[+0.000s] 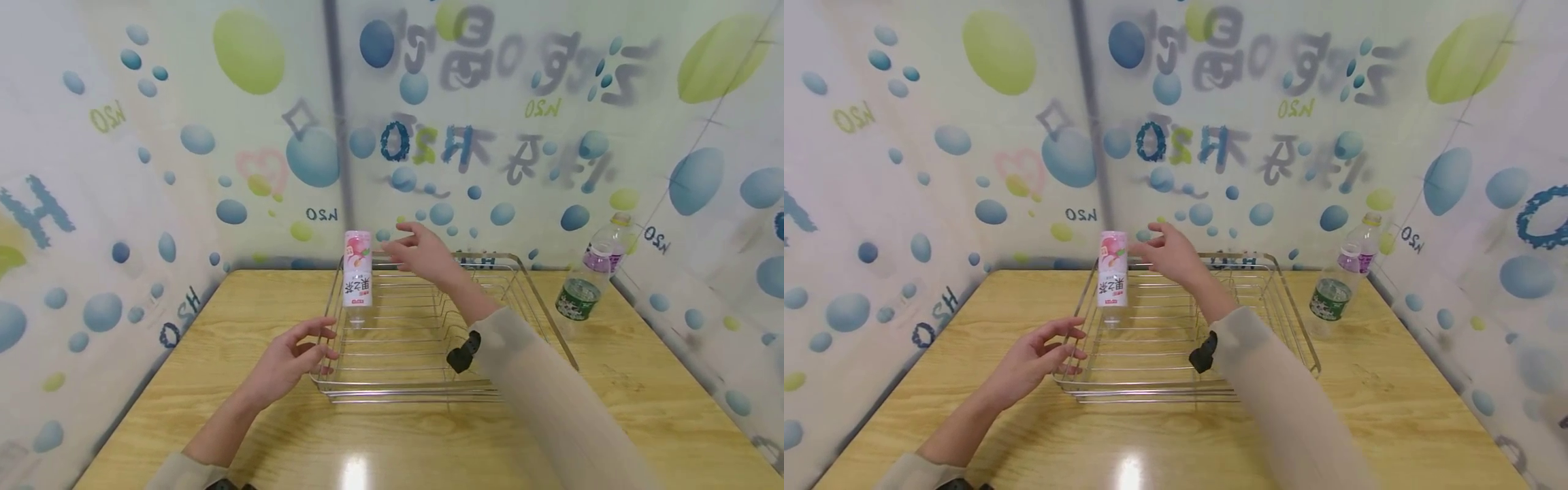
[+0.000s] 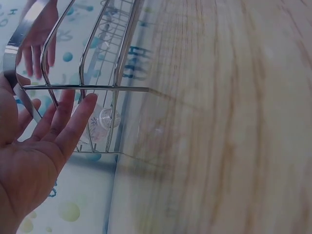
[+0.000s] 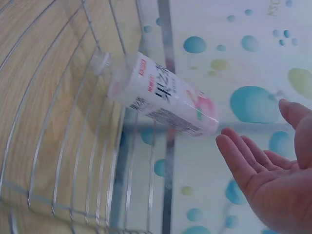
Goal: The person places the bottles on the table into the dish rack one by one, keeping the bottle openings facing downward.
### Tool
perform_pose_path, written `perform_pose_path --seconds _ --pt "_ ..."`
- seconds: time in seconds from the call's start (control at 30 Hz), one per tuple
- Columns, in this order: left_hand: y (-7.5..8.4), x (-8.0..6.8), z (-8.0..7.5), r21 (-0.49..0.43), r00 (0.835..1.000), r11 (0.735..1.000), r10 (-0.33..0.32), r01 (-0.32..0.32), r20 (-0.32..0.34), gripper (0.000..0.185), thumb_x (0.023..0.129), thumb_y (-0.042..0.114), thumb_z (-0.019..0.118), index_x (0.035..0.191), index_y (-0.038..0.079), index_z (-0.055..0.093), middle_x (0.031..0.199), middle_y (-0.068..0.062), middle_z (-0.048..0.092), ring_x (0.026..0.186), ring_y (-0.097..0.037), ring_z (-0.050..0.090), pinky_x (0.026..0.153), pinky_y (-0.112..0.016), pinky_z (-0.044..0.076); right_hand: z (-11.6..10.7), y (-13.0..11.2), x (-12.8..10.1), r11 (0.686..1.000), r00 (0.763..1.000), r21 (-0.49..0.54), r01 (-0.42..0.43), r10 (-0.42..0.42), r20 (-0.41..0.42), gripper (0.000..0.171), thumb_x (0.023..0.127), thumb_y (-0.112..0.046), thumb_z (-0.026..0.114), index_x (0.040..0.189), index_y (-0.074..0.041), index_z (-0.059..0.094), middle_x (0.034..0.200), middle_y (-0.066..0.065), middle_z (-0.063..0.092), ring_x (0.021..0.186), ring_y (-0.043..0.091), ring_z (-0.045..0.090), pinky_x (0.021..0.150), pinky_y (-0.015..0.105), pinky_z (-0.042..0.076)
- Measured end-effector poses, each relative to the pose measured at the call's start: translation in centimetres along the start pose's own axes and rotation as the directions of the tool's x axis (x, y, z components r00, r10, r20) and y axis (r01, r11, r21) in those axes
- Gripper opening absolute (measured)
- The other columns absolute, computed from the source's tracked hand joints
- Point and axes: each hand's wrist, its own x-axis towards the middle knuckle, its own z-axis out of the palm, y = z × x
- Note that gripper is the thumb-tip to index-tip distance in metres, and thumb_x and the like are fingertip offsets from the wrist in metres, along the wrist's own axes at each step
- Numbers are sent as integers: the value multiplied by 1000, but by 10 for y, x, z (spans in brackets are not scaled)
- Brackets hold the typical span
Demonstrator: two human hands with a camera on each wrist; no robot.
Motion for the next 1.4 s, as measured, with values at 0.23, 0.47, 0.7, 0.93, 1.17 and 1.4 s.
perform_pose_path --seconds 0.23,0.47,0.7,0.93,1.17,1.4 --pt "1 -2 -2 10 1000 1000 2 -2 -3 52 113 10 60 162 -1 44 147 -37 47 111 -21 76 88 -41 70 -46 -13 -41 993 994 -36 110 -110 -19 65 110 -37 69 166 -14 44 147 15 66 132 38 70 109 47 63" --pt "0 -1 -2 11 1000 1000 15 -16 2 51 114 8 58 162 -1 45 147 -38 47 112 -25 77 88 -41 70 -102 -5 -93 976 985 -188 108 -131 -113 62 110 -43 67 164 -17 49 149 12 65 130 27 70 108 37 62" --pt "-1 -1 -3 18 1000 1000 16 -16 -7 52 114 10 59 162 -3 44 147 -39 47 110 -22 77 88 -41 70 -149 12 -143 951 963 -292 101 -167 -213 59 111 -41 66 162 -15 51 140 0 69 109 -5 70 91 10 58" --pt "-4 1 -2 21 1000 999 27 -26 -7 52 114 10 59 162 -2 44 146 -38 48 108 -17 77 88 -40 70 -195 38 -184 943 921 -319 98 -208 -331 46 112 -29 66 156 -19 56 126 -26 67 107 -10 68 87 6 56" --pt "-4 2 0 30 999 999 29 -29 -15 49 114 11 59 161 1 47 145 -37 49 107 -16 77 87 -40 70 -229 68 -213 961 833 -276 3 -155 -531 33 111 -31 67 142 -38 60 116 -32 64 95 -14 66 80 1 52" --pt "-3 2 1 36 999 999 36 -35 -16 51 114 10 59 161 -3 45 146 -38 49 107 -17 77 87 -39 70 -253 96 -218 967 822 -246 -62 -90 -562 38 112 -32 66 149 -33 56 116 -34 57 93 -17 62 77 -1 49"
